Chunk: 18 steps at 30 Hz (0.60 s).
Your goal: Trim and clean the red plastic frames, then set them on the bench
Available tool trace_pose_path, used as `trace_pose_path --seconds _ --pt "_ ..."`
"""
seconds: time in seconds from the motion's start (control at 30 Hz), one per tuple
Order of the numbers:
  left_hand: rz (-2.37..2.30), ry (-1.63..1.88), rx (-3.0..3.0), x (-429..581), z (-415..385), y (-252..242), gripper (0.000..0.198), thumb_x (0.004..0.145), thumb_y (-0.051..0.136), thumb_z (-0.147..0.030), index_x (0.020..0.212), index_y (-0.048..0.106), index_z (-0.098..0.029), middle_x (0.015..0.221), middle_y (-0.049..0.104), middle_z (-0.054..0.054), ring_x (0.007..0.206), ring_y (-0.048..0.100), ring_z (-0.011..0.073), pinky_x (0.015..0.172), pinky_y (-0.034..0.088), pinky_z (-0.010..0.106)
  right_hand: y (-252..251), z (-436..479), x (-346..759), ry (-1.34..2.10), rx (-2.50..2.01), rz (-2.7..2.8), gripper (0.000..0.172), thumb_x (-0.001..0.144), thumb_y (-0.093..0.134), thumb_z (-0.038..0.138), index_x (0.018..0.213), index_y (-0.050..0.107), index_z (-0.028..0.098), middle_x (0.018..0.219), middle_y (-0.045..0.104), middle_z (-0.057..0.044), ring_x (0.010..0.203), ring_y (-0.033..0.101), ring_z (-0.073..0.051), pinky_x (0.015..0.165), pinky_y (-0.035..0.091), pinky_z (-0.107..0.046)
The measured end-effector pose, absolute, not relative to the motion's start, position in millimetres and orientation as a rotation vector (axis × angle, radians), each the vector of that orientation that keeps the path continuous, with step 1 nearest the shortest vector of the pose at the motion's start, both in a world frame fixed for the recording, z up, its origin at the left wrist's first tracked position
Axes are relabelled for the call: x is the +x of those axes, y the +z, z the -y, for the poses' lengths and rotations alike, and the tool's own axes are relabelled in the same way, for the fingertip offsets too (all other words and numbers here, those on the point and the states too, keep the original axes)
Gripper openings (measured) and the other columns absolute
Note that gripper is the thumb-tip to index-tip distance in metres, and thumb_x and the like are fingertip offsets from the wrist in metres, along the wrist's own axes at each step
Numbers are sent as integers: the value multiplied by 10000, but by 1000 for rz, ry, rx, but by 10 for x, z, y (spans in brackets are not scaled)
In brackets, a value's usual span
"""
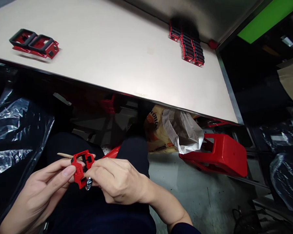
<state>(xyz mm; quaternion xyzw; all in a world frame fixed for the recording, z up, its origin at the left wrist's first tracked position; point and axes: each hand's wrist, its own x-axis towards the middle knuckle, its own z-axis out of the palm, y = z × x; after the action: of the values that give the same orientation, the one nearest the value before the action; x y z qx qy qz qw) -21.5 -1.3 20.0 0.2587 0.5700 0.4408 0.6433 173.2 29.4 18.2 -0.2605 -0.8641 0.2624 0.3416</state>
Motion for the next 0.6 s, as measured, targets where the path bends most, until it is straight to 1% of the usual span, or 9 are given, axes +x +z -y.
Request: trace_pose_path --seconds 0.13,0.2,0.3,0.4,0.47,0.53,0.6 --pt "-1359 1037 562 -186 31 216 164 705 889 -378 804 837 -257 733 764 -3 686 698 175 669 572 194 116 -285 1727 707 -667 2127 205 995 438 60 1052 632 93 959 738 -127 920 727 -175 834 605 -241" --pt "-1322 1002 596 -219 38 185 172 730 880 -408 825 843 -270 773 777 10 717 717 189 671 581 199 75 -273 1721 744 -683 2055 197 1012 448 103 1058 639 107 949 742 -117 911 726 -172 822 613 -241" --pt "-1218 937 646 -307 42 118 176 791 847 -426 893 845 -283 843 791 29 784 740 218 709 610 236 29 -252 1713 804 -713 1904 184 1030 475 166 1047 655 130 912 743 -99 875 725 -166 791 620 -242" --pt "-1184 949 656 -360 44 83 155 822 830 -420 922 839 -302 822 782 4 750 729 179 721 609 209 12 -233 1716 874 -766 1713 152 1023 532 195 1002 675 145 854 739 -84 826 720 -168 756 619 -257" --pt "-1181 951 649 -358 45 85 135 829 828 -411 922 836 -313 800 776 -12 723 717 157 702 600 181 16 -225 1726 918 -799 1623 150 1021 572 243 977 683 152 835 735 -79 814 716 -172 750 620 -269" --pt "-1185 943 641 -345 47 92 131 833 826 -408 928 834 -318 807 777 -15 724 715 153 708 600 177 31 -222 1737 942 -812 1620 158 1018 589 268 976 686 150 839 734 -79 812 714 -175 753 623 -279" --pt "-1188 938 645 -338 50 93 141 832 823 -424 925 832 -319 827 783 -14 733 716 158 726 604 188 55 -222 1748 924 -794 1706 149 1023 567 233 1006 683 141 865 738 -83 824 713 -173 765 626 -280"
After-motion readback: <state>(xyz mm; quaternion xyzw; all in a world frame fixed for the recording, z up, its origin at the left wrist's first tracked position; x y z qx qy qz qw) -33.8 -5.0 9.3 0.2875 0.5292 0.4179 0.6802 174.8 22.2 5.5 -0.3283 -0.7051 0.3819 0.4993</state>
